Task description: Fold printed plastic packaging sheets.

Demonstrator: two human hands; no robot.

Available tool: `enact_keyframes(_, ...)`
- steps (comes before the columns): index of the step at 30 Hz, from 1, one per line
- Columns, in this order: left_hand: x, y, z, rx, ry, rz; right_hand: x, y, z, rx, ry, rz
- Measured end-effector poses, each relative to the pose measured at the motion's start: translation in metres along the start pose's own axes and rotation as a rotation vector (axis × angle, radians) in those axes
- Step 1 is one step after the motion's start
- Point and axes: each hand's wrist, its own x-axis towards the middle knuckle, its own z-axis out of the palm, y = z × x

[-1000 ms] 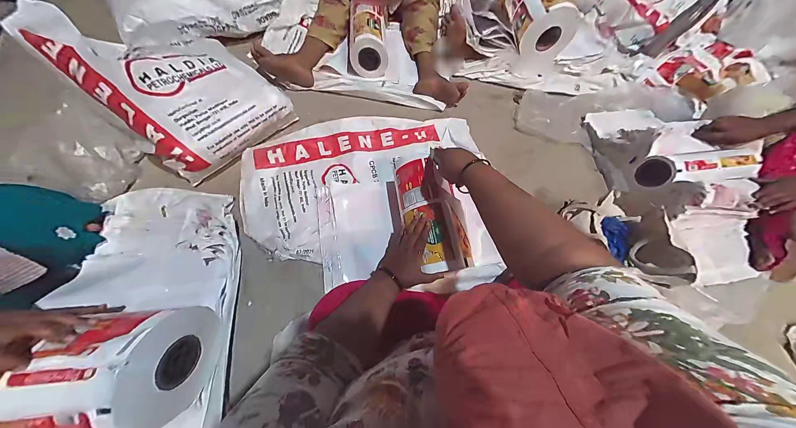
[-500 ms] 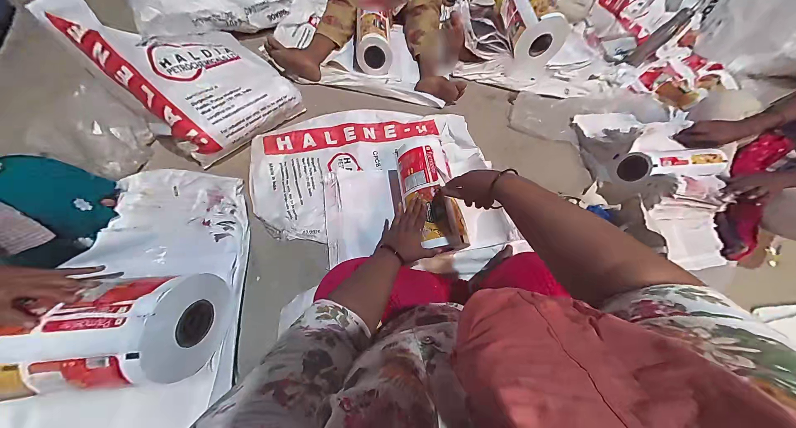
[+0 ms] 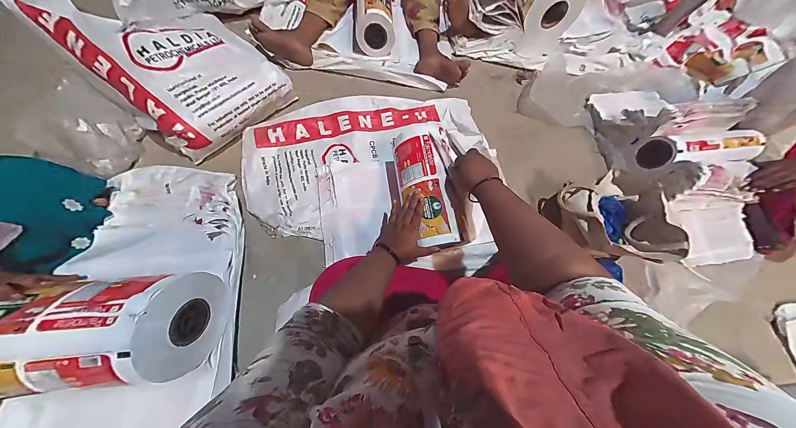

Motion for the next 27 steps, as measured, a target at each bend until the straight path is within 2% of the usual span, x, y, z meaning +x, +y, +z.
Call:
enact_keyframes(4,0.0,-0.005,0.004,-0.051,0.042,0.01,0.004,0.054,0.001,0.107,0.07,0.171)
enact_keyframes(6,-0.001,-0.007,0.006,-0.068,0.039,0.008,0.014,0.102,0.02,0.125,0.053,0.3)
enact_keyframes(8,-0.002,-0.007,0.006,-0.084,0.016,0.007,0.018,0.124,0.043,0.106,0.0,0.404)
enact_keyframes(11,0.0,-0.011,0.011,-0.104,0.093,0.025,0.031,0.115,0.064,0.047,0.002,0.446)
enact_keyframes(13,-0.002,-0.011,0.016,-0.111,0.121,0.046,0.033,0.105,0.061,0.113,0.081,0.424)
enact_keyframes(15,0.0,-0.01,0.013,-0.118,0.109,0.047,0.041,0.086,0.039,0.188,0.238,0.31)
enact_keyframes(17,0.003,-0.01,0.01,-0.109,0.097,0.057,0.044,0.06,0.011,0.297,0.274,0.159)
enact_keyframes(20,0.001,-0.009,0.009,-0.121,0.093,0.076,0.045,0.036,-0.001,0.517,0.093,-0.038)
enact_keyframes(22,0.002,-0.008,0.009,-0.143,0.108,0.084,0.042,0.028,-0.005,0.666,-0.091,-0.058)
enact_keyframes(24,0.002,-0.009,0.008,-0.157,0.116,0.088,0.039,0.024,-0.008,0.705,-0.213,-0.065)
enact_keyframes(27,0.001,-0.012,0.01,-0.136,0.139,0.103,0.036,0.026,-0.006,0.726,-0.24,-0.049)
